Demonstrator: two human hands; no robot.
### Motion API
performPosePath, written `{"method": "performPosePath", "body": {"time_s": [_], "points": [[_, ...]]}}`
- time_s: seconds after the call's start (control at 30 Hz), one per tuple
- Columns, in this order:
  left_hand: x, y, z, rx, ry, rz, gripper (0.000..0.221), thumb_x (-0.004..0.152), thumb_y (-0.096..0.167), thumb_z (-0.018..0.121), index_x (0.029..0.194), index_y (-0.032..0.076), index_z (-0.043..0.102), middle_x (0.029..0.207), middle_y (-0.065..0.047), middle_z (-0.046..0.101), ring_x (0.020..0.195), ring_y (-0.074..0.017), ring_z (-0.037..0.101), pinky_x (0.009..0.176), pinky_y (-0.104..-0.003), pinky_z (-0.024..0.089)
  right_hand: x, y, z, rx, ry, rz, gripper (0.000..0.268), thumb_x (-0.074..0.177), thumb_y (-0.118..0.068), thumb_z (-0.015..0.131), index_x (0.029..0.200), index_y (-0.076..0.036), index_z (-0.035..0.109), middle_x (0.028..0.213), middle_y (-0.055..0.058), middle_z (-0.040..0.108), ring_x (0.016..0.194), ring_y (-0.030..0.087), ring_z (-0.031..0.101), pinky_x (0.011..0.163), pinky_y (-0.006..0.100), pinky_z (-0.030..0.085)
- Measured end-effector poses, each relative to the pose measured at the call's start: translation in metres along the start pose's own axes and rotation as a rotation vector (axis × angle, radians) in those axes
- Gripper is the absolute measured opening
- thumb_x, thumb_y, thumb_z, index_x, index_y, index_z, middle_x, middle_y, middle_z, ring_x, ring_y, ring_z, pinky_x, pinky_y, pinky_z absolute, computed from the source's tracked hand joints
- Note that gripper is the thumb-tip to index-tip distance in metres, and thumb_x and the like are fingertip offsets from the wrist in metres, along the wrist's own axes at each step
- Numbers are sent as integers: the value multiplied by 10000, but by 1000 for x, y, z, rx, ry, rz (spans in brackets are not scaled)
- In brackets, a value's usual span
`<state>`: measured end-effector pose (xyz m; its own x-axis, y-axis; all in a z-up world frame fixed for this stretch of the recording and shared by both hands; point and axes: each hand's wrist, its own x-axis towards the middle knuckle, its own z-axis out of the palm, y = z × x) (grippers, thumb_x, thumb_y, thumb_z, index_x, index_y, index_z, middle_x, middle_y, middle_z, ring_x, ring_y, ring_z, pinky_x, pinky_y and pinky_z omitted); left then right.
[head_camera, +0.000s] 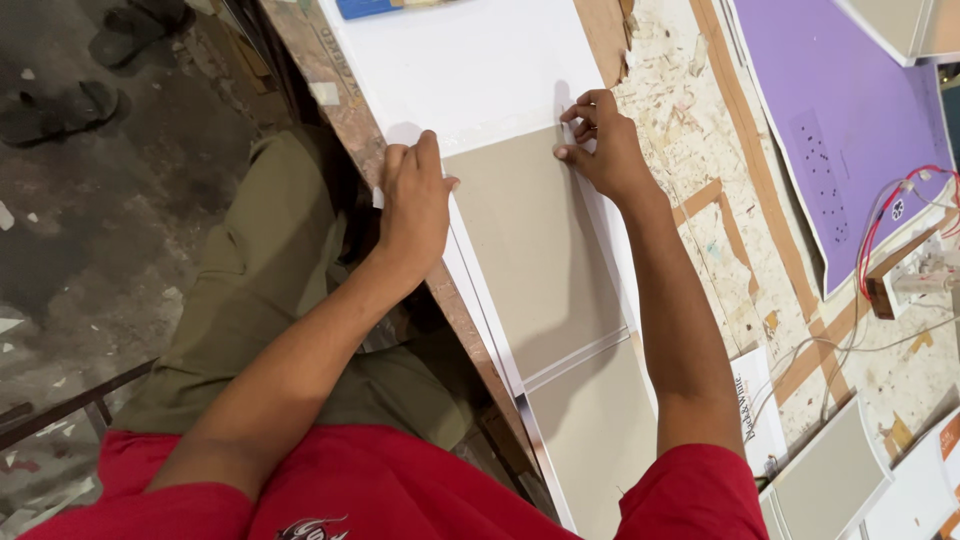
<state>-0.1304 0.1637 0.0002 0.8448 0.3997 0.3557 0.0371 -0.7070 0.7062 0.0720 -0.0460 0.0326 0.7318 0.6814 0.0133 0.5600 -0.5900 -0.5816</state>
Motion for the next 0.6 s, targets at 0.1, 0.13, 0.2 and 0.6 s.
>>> {"method": "performPosePath", "body": {"time_s": [0.1, 0.13, 0.2, 0.6], "points": [[3, -1, -3, -23, -101, -87, 478, 857, -37, 784, 1266, -120, 550, 1008, -193, 647, 1017, -310, 538, 928, -401, 482, 2, -4, 0, -7, -19, 79, 600, 821, -39, 874, 1262, 2, 470, 1171, 100, 730, 917, 202, 632, 792, 336, 589], [4, -2, -6, -31, -150, -123, 441, 884, -31, 781, 1257, -98, 555, 1007, -182, 644, 1026, -305, 535, 937, -399, 486, 2, -6, 0, -2, -21, 98, 604, 813, -36, 878, 1262, -7, 475, 1169, 95, 731, 919, 199, 630, 789, 334, 589], [3, -2, -10, -160, -129, -144, 532, 860, -8, 804, 1312, -81, 532, 1057, -193, 608, 1050, -334, 525, 947, -424, 468, 2, -9, -1, -1, -18, 104, 636, 801, -1, 871, 1301, -28, 479, 1182, 108, 721, 917, 211, 620, 781, 342, 583], [-3, 2, -15, -177, -70, -261, 823, 780, 31, 850, 1439, -99, 375, 1388, -233, 416, 1319, -382, 384, 1140, -451, 344, 22, -22, -12, 87, -104, 413, 1025, 697, 5, 879, 1537, -132, 309, 1337, 200, 638, 1062, 273, 684, 923, 379, 565]]}}
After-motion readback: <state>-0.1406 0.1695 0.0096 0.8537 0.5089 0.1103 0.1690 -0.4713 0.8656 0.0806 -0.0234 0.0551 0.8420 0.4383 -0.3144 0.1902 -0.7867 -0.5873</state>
